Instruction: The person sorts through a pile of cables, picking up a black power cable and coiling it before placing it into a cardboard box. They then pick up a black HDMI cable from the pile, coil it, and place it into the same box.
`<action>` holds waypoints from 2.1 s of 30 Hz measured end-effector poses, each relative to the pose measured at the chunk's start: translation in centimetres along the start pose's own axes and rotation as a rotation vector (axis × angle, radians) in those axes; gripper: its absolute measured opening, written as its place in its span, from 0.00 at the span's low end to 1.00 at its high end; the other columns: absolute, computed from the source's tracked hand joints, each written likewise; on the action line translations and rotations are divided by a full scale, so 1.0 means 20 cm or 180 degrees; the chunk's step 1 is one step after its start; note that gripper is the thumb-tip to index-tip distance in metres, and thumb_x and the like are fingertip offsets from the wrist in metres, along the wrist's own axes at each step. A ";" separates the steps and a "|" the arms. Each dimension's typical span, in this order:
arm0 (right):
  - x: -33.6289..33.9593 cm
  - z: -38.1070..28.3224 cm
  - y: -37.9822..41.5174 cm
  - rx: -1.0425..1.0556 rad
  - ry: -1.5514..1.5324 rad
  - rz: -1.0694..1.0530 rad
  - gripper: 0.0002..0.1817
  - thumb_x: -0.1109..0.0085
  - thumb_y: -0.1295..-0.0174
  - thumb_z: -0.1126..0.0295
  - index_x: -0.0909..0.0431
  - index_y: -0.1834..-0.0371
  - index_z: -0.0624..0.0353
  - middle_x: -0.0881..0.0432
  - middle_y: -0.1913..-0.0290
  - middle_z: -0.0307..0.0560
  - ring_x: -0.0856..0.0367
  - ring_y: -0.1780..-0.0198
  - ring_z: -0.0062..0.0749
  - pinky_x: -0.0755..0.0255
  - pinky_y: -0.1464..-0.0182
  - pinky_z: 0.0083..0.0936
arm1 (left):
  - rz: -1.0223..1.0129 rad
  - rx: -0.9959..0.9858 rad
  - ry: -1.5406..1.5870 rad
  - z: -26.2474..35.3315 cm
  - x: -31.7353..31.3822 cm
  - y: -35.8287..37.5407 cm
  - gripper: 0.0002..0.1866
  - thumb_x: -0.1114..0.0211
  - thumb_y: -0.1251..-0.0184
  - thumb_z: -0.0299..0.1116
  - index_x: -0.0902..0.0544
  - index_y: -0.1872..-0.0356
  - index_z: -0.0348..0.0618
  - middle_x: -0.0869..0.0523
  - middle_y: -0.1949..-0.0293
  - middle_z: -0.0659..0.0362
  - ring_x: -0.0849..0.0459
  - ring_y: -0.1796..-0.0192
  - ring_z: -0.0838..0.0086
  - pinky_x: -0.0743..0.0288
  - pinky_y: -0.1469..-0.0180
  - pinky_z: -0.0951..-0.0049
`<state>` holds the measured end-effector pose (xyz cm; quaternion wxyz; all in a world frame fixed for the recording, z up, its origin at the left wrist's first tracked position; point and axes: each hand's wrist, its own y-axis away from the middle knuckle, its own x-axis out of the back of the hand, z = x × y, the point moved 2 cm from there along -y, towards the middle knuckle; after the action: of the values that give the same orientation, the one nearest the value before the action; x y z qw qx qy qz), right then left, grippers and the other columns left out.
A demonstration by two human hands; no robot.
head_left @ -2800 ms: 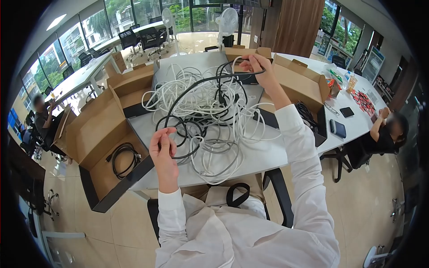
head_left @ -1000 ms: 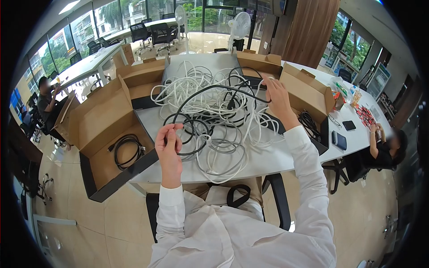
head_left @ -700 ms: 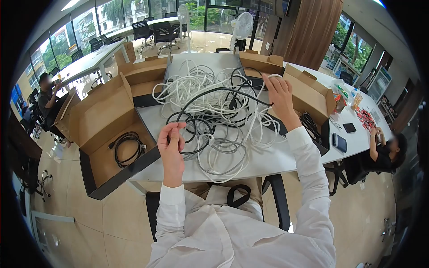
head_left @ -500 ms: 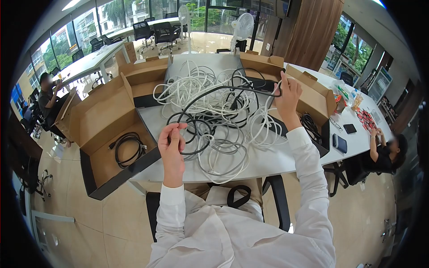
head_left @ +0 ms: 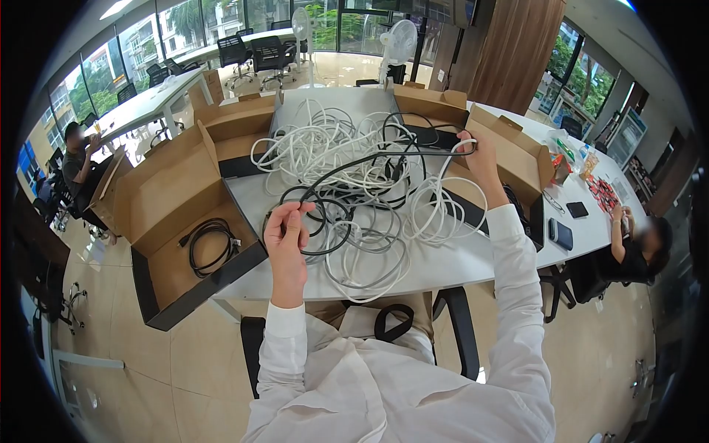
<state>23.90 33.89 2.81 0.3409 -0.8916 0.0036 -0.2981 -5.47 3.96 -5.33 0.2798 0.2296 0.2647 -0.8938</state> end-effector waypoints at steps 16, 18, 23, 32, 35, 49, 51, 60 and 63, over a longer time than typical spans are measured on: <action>-0.04 -0.08 0.10 0.0951 -0.0613 0.0639 0.34 0.47 0.48 0.86 0.36 0.33 0.57 0.30 0.67 0.37 0.33 0.69 0.18 0.33 0.65 0.17 | 0.0139 0.0038 0.0102 0.01 0.04 -0.01 0.06 0.42 0.28 0.31 0.20 0.55 0.46 0.13 0.57 0.57 0.35 0.79 0.87 0.45 0.77 0.86; -0.02 -0.11 0.11 0.1258 -0.0485 0.0709 0.35 0.49 0.50 0.87 0.35 0.34 0.56 0.29 0.67 0.38 0.31 0.68 0.20 0.32 0.64 0.18 | 0.0139 0.0043 0.0121 0.01 0.05 -0.01 0.06 0.42 0.28 0.31 0.19 0.55 0.46 0.13 0.57 0.57 0.35 0.79 0.88 0.45 0.77 0.86; 0.00 -0.12 0.12 0.1879 0.0142 0.0390 0.39 0.53 0.54 0.91 0.35 0.32 0.54 0.23 0.60 0.44 0.25 0.61 0.32 0.28 0.57 0.24 | 0.0190 0.0065 0.0131 0.01 0.04 -0.01 0.06 0.42 0.28 0.31 0.19 0.55 0.47 0.13 0.57 0.57 0.35 0.79 0.88 0.45 0.77 0.86; 0.11 -0.11 0.12 0.1747 0.0918 0.0362 0.26 0.47 0.48 0.85 0.24 0.43 0.54 0.20 0.57 0.46 0.22 0.54 0.44 0.26 0.52 0.35 | 0.0128 -0.0117 0.0109 0.05 0.05 -0.01 0.06 0.43 0.27 0.30 0.20 0.55 0.46 0.13 0.57 0.55 0.37 0.79 0.88 0.45 0.77 0.86; 0.15 -0.03 0.08 0.1822 0.1347 0.0305 0.19 0.44 0.45 0.80 0.22 0.49 0.54 0.19 0.60 0.46 0.21 0.59 0.43 0.25 0.56 0.36 | 0.0065 -0.0114 0.0034 0.04 0.02 -0.01 0.06 0.43 0.27 0.30 0.20 0.55 0.45 0.13 0.57 0.54 0.37 0.79 0.88 0.45 0.77 0.87; 0.19 -0.54 0.12 0.1619 -0.1372 0.1037 0.08 0.50 0.32 0.75 0.22 0.58 0.67 0.17 0.64 0.47 0.18 0.63 0.27 0.26 0.59 0.21 | -0.0122 -0.0275 -0.0446 -0.05 0.02 -0.03 0.09 0.48 0.23 0.32 0.24 0.48 0.45 0.17 0.47 0.53 0.25 0.72 0.86 0.38 0.73 0.87; 0.23 -0.64 0.16 0.2089 -0.1393 0.1131 0.08 0.50 0.33 0.76 0.22 0.57 0.67 0.18 0.64 0.50 0.18 0.62 0.34 0.26 0.59 0.24 | -0.0182 -0.0168 -0.0603 -0.01 -0.04 -0.04 0.10 0.51 0.22 0.34 0.25 0.47 0.45 0.19 0.43 0.52 0.20 0.66 0.83 0.34 0.69 0.87; 0.03 -0.29 0.37 0.2109 -0.0189 -0.0213 0.17 0.51 0.42 0.83 0.24 0.49 0.65 0.21 0.53 0.58 0.23 0.49 0.54 0.27 0.48 0.38 | -0.0402 -0.0734 -0.2997 0.20 0.01 -0.17 0.13 0.52 0.23 0.33 0.22 0.49 0.41 0.16 0.46 0.56 0.13 0.54 0.70 0.27 0.65 0.80; 0.01 -0.05 0.40 0.1783 0.0410 -0.0362 0.24 0.47 0.52 0.84 0.26 0.48 0.64 0.22 0.51 0.58 0.26 0.46 0.53 0.30 0.44 0.39 | -0.0381 -0.1044 -0.2710 0.31 0.02 -0.24 0.15 0.55 0.21 0.34 0.26 0.42 0.41 0.16 0.46 0.57 0.13 0.56 0.73 0.28 0.63 0.81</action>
<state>25.02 26.99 -1.41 0.5555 -0.7408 -0.1073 -0.3621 -10.41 3.42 0.85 0.3441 -0.2211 0.2770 -0.8695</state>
